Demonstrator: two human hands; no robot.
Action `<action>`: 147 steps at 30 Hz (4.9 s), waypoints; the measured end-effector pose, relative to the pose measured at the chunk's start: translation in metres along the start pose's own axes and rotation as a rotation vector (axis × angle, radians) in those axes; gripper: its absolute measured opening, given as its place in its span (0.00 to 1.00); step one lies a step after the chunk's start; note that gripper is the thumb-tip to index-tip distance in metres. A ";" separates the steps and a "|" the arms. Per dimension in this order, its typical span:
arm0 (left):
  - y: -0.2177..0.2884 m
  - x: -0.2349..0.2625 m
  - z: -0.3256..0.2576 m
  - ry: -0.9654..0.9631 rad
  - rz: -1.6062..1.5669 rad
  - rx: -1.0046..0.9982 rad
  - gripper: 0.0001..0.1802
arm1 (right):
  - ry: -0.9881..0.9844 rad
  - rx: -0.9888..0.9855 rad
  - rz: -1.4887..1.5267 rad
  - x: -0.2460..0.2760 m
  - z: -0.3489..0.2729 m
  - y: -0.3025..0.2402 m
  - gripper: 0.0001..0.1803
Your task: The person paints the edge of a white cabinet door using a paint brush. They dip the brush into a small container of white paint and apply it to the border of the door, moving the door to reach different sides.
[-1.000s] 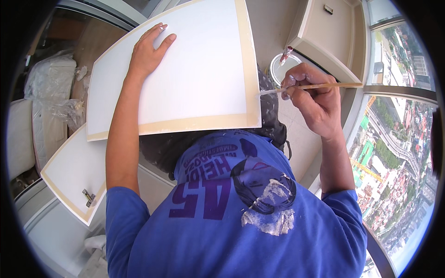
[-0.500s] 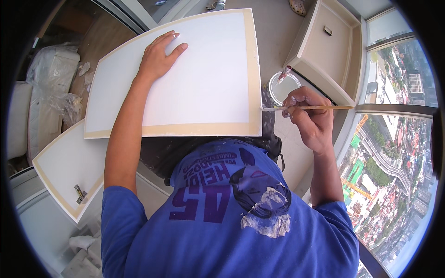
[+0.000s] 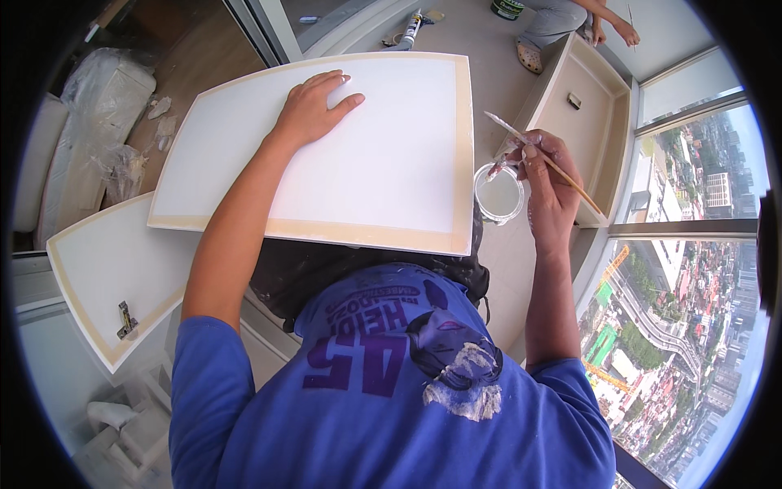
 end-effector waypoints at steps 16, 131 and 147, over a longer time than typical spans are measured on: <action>-0.004 -0.008 -0.001 -0.010 -0.012 0.043 0.38 | -0.724 0.152 -0.629 -0.075 -0.012 -0.026 0.26; -0.158 0.152 -0.251 0.377 -0.489 1.075 0.50 | -0.387 0.279 -0.418 -0.108 0.090 0.038 0.41; -0.135 0.140 -0.273 0.459 -0.529 1.109 0.46 | -0.326 0.345 0.128 -0.313 0.129 0.082 0.28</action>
Point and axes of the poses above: each hand's wrist, its own z-axis towards the middle knuckle, its own x-axis out of the back of the hand, y = z × x, the point moved 1 cm from there along z, towards the middle knuckle, and after that the axes turned 4 degrees about z, right-handed, at the moved point
